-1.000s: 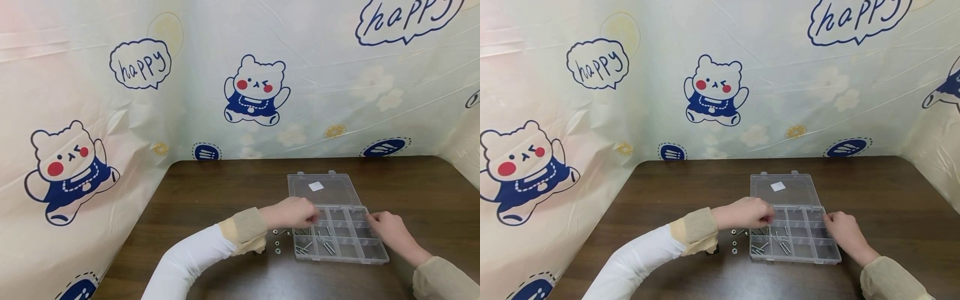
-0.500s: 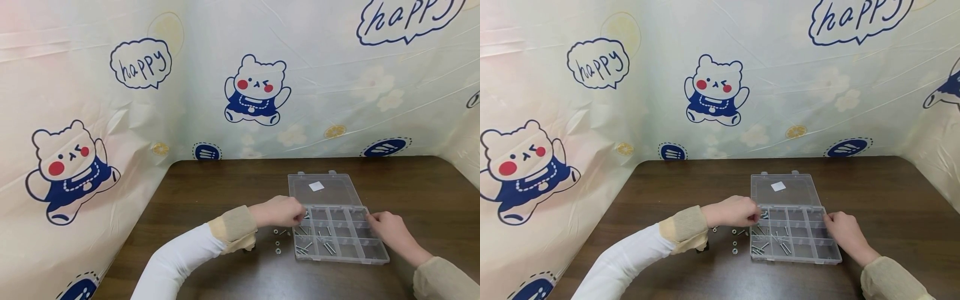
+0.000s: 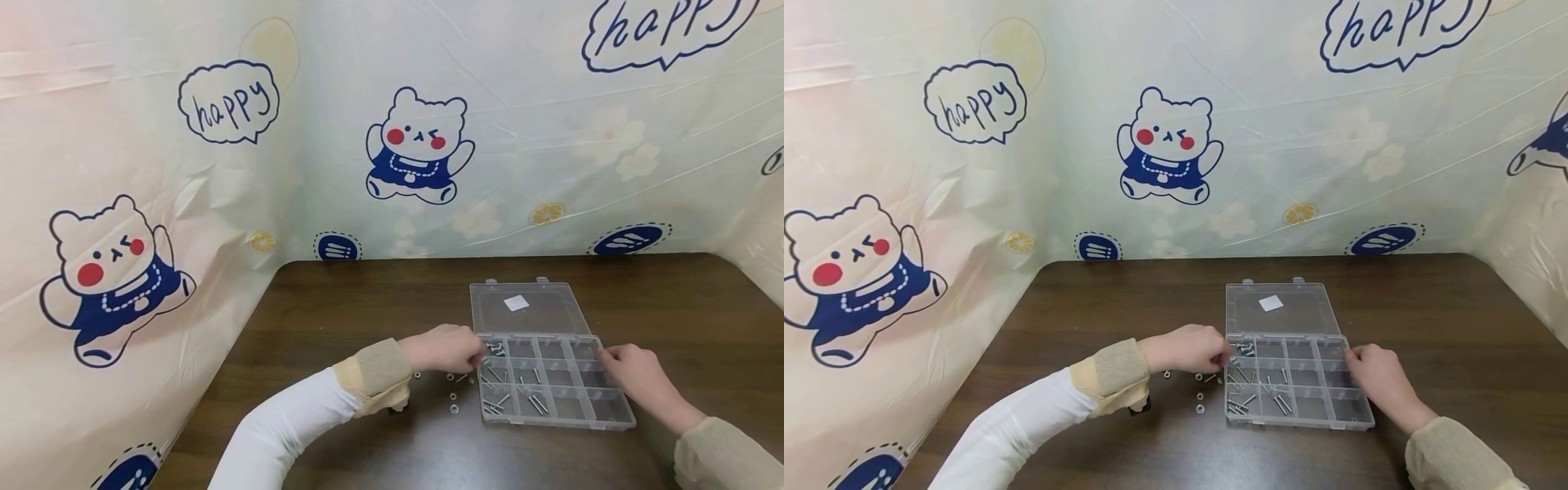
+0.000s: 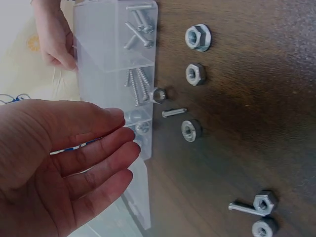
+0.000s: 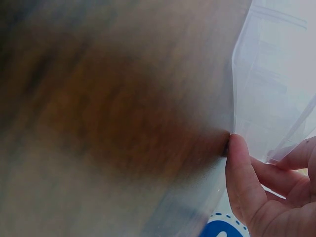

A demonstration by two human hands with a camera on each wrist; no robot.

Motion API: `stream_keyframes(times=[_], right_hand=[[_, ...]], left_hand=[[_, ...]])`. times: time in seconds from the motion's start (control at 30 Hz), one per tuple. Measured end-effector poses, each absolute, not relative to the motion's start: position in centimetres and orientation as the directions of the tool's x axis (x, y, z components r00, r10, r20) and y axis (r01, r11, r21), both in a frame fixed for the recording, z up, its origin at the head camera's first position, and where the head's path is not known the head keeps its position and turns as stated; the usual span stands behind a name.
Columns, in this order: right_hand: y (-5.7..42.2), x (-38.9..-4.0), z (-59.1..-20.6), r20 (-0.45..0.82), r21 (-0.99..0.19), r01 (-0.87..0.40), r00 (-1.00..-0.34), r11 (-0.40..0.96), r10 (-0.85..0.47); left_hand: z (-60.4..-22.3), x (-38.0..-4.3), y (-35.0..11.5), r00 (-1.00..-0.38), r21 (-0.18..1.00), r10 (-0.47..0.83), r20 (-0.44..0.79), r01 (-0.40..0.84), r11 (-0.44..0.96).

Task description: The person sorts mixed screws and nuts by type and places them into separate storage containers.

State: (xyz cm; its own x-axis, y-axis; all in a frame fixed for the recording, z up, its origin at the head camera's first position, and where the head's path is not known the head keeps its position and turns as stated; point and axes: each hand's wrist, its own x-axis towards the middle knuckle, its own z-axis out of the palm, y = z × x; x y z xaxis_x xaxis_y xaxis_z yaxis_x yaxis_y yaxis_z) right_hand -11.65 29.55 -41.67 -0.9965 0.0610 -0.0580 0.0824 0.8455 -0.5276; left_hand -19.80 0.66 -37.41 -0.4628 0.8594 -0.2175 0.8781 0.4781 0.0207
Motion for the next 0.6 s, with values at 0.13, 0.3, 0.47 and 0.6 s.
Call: stream_keyframes(times=[0.13,0.3,0.47,0.6], right_hand=[[29.6,-11.7,-41.5,-0.074,-0.526,0.083,-0.996,0.847,0.051],[29.6,-11.6,-41.4,-0.075,-0.531,0.079,-0.996,0.844,0.046],[29.5,-11.6,-41.4,-0.072,-0.536,0.079,-0.996,0.840,0.048],[29.6,-11.6,-41.4,-0.076,-0.537,0.081,-0.996,0.839,0.047]], left_hand=[[-37.7,-19.7,0.4,-0.471,0.032,0.849,-0.238,0.870,0.492],[-38.2,-19.7,0.1,-0.493,0.055,0.830,-0.263,0.851,0.523],[-39.0,-19.7,-0.1,-0.504,0.063,0.822,-0.267,0.842,0.536],[-39.4,-19.7,-0.1,-0.503,0.058,0.822,-0.267,0.843,0.535]])
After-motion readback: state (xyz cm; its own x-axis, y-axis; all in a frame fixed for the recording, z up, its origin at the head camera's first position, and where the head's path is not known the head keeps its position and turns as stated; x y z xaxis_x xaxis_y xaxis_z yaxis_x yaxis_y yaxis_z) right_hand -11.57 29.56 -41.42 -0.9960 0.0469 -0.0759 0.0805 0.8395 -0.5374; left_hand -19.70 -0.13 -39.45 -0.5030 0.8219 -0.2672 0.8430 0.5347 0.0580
